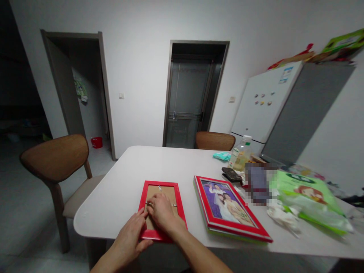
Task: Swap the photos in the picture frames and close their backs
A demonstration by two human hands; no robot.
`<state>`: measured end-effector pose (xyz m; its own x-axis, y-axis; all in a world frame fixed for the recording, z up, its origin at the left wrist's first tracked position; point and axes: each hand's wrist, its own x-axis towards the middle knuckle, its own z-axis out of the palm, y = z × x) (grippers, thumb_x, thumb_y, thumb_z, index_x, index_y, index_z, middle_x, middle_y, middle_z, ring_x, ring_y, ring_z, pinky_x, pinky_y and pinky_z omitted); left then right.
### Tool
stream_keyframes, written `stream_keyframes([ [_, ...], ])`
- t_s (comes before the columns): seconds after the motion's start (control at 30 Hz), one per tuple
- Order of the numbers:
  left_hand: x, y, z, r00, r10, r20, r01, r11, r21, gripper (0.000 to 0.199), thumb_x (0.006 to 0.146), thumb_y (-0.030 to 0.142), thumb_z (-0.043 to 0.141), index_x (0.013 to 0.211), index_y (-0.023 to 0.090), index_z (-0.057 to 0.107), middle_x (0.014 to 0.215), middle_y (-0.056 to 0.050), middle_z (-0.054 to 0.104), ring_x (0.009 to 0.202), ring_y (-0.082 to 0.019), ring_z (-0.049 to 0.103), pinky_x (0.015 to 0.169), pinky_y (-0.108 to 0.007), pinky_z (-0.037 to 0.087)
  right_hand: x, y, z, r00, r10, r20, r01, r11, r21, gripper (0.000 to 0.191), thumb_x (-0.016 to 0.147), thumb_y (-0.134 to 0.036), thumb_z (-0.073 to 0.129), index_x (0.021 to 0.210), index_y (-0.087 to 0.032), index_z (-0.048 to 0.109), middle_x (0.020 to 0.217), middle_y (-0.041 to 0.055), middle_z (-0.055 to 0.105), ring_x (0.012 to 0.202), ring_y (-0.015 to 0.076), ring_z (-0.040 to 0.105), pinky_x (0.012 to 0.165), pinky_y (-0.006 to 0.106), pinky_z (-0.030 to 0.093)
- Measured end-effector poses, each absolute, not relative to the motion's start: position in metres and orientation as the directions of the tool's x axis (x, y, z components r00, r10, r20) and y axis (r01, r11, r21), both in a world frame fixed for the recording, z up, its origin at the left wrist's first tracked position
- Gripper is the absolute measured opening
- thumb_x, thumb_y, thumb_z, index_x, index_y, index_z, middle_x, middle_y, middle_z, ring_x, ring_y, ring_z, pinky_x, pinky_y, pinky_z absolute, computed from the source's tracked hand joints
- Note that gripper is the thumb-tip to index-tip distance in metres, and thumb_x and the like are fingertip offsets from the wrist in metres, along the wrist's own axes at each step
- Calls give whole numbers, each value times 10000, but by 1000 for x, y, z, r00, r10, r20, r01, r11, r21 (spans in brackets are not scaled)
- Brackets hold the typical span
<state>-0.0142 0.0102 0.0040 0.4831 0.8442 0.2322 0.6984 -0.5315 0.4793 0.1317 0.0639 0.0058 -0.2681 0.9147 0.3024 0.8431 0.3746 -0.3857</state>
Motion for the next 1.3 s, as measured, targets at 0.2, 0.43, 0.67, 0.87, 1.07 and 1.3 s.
stream_keyframes([
  [0.2,-15,12,4,479,849,223,687,-521,507,539,603,164,622,1114,129,454,1249,-159,411,1178,-241,331,970,-380,301,111,89,-2,-155,939,307,906,259,-333,224,753,-205,428,726,-150,643,781,88,594,775,168,504,729,276,357],
  [0.43,-17,12,6,474,857,200,683,-501,531,501,604,163,625,1078,145,463,1228,-140,442,1183,-234,323,959,-383,314,150,73,12,-172,928,330,880,296,-372,261,730,-185,437,918,-156,615,931,86,593,871,165,507,782,251,352],
  [0.67,-17,10,9,476,859,186,676,-494,547,464,604,175,626,1044,147,482,1199,-125,475,1180,-232,330,958,-366,317,201,63,11,-124,964,235,948,185,-259,249,656,-91,447,775,-161,653,836,79,597,826,171,498,755,241,341],
  [0.87,-17,10,11,466,865,185,678,-483,554,509,608,176,605,1094,144,456,1213,-133,460,1179,-231,332,957,-376,312,194,69,6,-112,954,277,964,172,-203,221,709,-132,417,722,-152,636,799,89,587,767,165,491,701,235,336],
  [1.07,-18,12,6,468,854,227,660,-508,554,516,611,179,612,1101,136,453,1209,-142,461,1173,-231,342,958,-375,312,193,82,8,-144,959,244,960,195,-202,206,682,-126,426,680,-145,631,723,87,587,715,166,493,658,236,335],
  [1.3,-17,13,7,469,860,202,662,-494,564,478,597,180,646,1043,127,484,1192,-147,476,1175,-236,338,957,-364,317,202,78,10,-174,962,209,956,217,-200,232,652,-86,413,697,-141,634,814,84,578,802,161,474,707,218,320],
])
